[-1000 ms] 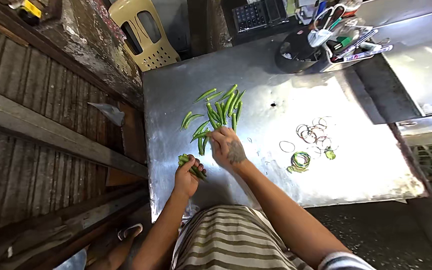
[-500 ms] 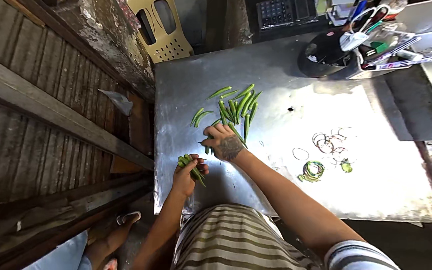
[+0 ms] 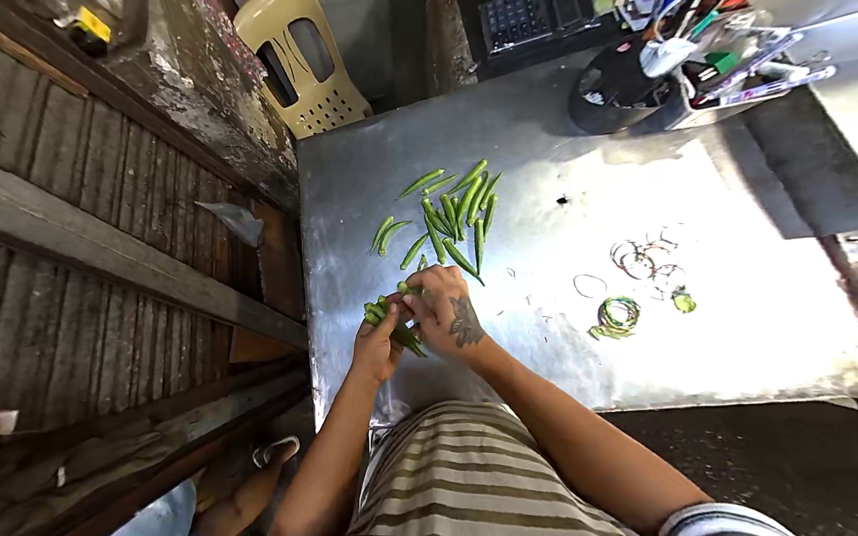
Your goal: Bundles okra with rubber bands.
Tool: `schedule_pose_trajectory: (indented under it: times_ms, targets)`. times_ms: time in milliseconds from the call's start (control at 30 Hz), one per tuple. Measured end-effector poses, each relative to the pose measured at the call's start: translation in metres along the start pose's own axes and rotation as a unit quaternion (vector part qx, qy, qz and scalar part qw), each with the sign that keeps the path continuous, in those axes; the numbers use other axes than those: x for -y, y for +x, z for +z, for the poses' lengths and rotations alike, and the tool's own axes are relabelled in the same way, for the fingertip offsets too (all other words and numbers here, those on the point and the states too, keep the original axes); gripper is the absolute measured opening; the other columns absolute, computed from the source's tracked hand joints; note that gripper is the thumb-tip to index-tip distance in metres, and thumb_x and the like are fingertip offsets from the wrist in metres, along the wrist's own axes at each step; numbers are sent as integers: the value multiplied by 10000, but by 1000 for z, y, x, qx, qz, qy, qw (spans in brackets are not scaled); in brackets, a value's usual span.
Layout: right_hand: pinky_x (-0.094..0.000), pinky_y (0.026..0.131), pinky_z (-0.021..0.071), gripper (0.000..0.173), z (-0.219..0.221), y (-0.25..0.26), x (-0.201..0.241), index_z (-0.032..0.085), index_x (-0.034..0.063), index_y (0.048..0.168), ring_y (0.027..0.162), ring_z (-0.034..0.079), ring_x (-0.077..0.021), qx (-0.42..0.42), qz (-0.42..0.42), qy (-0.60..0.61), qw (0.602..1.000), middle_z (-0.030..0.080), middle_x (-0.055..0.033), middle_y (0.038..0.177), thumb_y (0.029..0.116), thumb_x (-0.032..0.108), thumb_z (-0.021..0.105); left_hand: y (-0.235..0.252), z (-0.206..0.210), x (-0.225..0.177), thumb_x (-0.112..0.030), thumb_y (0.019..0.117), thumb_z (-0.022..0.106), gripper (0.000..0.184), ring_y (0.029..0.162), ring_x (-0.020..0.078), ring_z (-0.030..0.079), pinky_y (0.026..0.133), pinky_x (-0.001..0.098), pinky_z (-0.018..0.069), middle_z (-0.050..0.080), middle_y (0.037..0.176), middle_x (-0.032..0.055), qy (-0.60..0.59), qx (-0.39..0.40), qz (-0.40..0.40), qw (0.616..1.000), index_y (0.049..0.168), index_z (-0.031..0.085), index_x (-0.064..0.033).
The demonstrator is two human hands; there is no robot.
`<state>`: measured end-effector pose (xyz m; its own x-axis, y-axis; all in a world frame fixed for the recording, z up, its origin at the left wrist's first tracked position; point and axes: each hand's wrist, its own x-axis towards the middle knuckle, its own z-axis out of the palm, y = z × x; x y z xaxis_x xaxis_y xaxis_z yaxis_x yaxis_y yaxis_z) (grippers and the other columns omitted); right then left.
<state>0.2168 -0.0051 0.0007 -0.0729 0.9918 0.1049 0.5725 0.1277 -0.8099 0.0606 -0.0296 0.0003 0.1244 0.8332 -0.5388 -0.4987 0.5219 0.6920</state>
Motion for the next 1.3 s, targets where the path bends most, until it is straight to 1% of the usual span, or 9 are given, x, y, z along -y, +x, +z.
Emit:
schedule_pose_trajectory:
  times_ms: [133,367,433,567,733,900,1067,1167,1300]
  targets:
    - [-489,967,452,216,5,-8,-6,767,250,1039,1168,551,-261,-15,38,-26,999,634,-40,1209,977,334,578,6,21,7,-179,1100,466,266,946,252,722,869,435,610,704,1061,169,13,16,-7,1000,1287,529,-1]
    - [-327,871,557,186,0,-18,-16,754,111,1022,899,679,-117,-67,54,104,991,733,-10,944,955,257,659,18,26,14,-134,1100,420,370,1092,237,676,959,410,566,671,1228,165,90,103,69,988,1442,487,-8]
    - [-251,842,573,184,-1,-20,-13,762,88,1044,881,687,-78,-71,41,140,987,737,-26,958,978,202,633,17,28,12,-127,1089,452,340,1062,219,684,944,398,574,680,1182,155,112,103,76,985,1398,497,7]
    - [-291,957,540,301,-12,-26,-10,783,105,1110,1058,670,-120,-20,8,139,990,732,-63,1077,1000,106,503,19,22,10,-67,1022,576,268,958,186,689,873,365,593,689,1064,123,161,102,114,975,1269,552,34]
    - [-336,823,563,326,-53,-20,1,686,128,1304,946,636,-136,-64,16,176,982,657,-55,1075,1022,228,555,18,19,8,-57,868,779,236,619,180,673,605,337,608,669,744,83,288,95,145,942,973,581,15]
    - [-418,1007,503,314,-70,-17,14,708,197,1279,1177,589,-198,85,-137,10,987,659,-22,1250,1049,319,534,8,29,6,-45,745,798,402,898,55,689,846,258,593,714,960,15,414,139,195,878,1110,638,10]
    - [-335,1037,490,238,-47,-32,-1,745,151,1149,1169,620,-161,35,-158,24,987,704,-6,1227,1029,239,559,4,33,7,68,697,763,355,811,94,706,751,296,611,733,893,16,278,167,115,939,1032,676,-12]
    - [-319,1038,488,227,-41,-42,-3,761,145,1144,1182,616,-147,26,-145,65,987,705,-7,1245,1007,242,610,-2,25,7,108,687,745,414,824,114,702,757,316,607,725,922,30,284,193,54,938,1071,650,-12]
    - [-309,1043,483,203,-46,-46,-10,779,182,1125,1170,619,-122,44,-117,78,989,723,30,1201,988,261,652,-2,28,9,95,709,735,446,644,168,668,561,316,590,702,889,84,323,193,11,927,1129,610,12]
